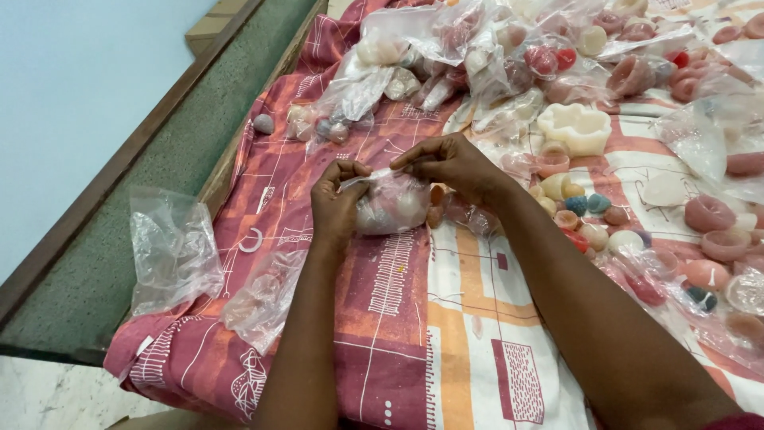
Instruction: The person is seen putting small candle-like items into plastic bags and then placing the bags into a cardboard box.
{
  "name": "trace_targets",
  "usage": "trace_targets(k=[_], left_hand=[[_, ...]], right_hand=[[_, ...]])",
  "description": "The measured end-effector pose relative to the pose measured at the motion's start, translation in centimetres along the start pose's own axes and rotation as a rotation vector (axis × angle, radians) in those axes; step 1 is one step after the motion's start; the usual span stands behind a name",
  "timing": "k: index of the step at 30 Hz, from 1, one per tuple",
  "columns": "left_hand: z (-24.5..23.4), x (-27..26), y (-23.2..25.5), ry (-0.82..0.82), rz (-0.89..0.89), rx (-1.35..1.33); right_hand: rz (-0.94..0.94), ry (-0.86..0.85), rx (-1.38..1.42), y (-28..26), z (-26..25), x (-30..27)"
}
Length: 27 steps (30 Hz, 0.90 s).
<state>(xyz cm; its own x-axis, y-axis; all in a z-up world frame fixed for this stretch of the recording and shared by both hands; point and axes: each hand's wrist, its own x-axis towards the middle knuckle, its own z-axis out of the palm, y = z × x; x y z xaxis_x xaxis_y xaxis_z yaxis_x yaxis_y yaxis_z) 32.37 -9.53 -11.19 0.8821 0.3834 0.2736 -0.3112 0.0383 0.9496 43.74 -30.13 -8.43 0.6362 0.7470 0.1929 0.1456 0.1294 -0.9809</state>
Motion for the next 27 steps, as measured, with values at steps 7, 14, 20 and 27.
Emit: trace_targets(k=[7, 14, 20, 27], left_hand=[[0.4, -0.6, 1.7, -0.012, -0.073, -0.124], [0.8, -1.5, 2.5, -0.01, -0.019, 0.124], [1.3, -2.0, 3.4, -0.071, 0.031, 0.111], [1.5, -2.0, 2.8, -0.094, 0.095, 0.179]], right_hand=[[0.074, 0.024, 0.068, -0.6, -0.1, -0.3], [0.133, 0.044, -0.094, -2.6, 1.2, -1.3], [0.145, -0.006, -0.157, -2.8, 1.5, -1.1], [0.056, -0.009, -0.286, -1.5, 0.9, -0.6]])
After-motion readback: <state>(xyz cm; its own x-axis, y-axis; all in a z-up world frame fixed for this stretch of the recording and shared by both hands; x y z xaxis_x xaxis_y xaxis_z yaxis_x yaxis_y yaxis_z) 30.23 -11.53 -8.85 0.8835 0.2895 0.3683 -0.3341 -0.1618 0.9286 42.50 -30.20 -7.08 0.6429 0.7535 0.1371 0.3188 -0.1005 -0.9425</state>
